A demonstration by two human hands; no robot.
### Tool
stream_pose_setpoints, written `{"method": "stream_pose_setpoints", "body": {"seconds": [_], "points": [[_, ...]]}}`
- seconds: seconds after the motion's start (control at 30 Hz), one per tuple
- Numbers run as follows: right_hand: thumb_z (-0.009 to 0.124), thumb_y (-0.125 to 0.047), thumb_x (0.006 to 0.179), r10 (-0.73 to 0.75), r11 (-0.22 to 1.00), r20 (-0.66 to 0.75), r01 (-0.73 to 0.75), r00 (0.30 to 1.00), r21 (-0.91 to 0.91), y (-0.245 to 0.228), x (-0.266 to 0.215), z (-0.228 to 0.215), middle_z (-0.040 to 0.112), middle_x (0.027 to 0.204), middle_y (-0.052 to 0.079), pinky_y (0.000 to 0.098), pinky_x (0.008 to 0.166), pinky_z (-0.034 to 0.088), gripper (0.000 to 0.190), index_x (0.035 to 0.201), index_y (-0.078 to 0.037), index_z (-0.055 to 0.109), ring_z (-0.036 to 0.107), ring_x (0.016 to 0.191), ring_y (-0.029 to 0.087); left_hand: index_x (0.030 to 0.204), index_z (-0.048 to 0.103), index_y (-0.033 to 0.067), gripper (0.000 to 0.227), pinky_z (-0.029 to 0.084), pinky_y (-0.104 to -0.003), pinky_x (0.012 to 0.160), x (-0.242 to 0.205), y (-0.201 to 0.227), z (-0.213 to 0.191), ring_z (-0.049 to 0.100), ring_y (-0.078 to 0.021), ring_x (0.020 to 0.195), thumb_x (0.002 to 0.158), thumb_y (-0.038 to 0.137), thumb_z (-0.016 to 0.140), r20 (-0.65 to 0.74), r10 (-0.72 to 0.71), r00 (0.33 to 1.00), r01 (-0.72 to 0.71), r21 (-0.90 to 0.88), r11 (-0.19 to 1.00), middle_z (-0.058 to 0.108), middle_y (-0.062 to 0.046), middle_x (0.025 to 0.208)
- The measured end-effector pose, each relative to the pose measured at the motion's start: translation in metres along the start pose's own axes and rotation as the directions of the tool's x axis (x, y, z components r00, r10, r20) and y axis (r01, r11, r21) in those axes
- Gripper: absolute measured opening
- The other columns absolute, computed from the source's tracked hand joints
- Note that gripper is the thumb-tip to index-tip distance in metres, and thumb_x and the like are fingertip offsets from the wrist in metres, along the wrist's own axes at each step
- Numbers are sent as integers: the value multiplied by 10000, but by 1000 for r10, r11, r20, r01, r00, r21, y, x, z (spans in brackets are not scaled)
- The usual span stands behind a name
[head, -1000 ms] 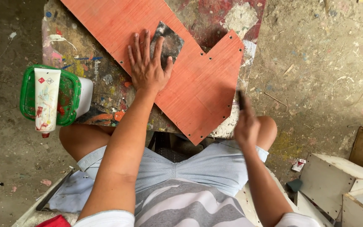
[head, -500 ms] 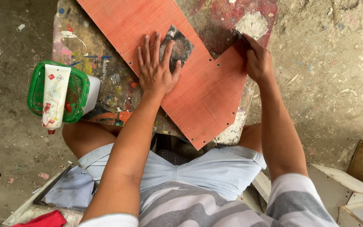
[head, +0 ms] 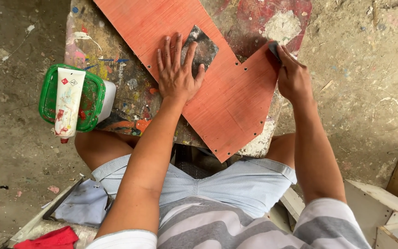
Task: The person sands a reddish-orange wooden board using two sanding blocks. They briefly switch to a different sanding sheet before continuing to sand the board's surface with both hands.
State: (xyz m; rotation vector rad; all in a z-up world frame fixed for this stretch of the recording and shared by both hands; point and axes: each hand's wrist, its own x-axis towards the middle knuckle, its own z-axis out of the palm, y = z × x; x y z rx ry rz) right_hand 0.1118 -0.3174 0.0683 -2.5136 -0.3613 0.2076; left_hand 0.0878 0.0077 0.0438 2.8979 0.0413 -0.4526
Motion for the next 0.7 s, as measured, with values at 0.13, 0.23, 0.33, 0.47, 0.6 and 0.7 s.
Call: {"method": "stream_pose_setpoints", "body": {"seconds": [0.13,0.23,0.33,0.47,0.6,0.7], "points": [[363,159,911,-42,992,-138,25,989,-122,16,-16,-7,593,1411,349,333,432,614,565,1428,103,584,732,1085,487,1659,119,338,706,-21,-540,1268,-2,2,1,-38,-333,1575,1036,641,257,21,1,1000,-1,14,1000,-51,-58,1697],[279,154,1017,-37,999,-70,35,997,-35,-2,4,0,538,1432,417,259,434,622,523,1508,92,444,649,524,184,1657,84,358,701,-23,-530,1273,-1,2,-1,-47,-319,1578,1046,646,269,45,-11,999,9,29,1000,-60,-39,1701],[302,-97,1087,314,949,-100,-310,944,56,38,2,48,744,971,182,288,450,559,493,1567,-11,370,601,530,151,1658,71,363,706,-41,-525,1270,-1,3,-3,-65,-305,1580,1040,654,250,68,-21,997,20,21,1000,-85,-30,1697],[375,-210,1062,416,909,-163,-410,895,72,-11,-74,67,741,920,273,547,658,526,588,1638,-241,259,690,647,401,1656,87,356,724,-27,-529,1266,3,1,0,-47,-315,1577,1024,671,248,53,-11,999,9,31,999,-64,-31,1698],[383,-179,1054,480,873,-87,-464,873,151,-70,-162,64,563,1043,182,476,553,403,578,1622,-117,298,535,548,343,1658,146,341,718,-13,-543,1264,1,1,4,-29,-328,1570,1022,651,267,12,7,1000,-7,6,1000,-35,-44,1696],[463,-126,1028,534,835,9,-529,846,151,-63,-194,46,656,803,179,427,584,467,534,1558,-73,426,564,575,292,1661,118,342,725,-32,-537,1262,2,3,3,-53,-320,1570,1021,662,232,38,-5,999,4,6,1000,-61,-43,1694]]}}
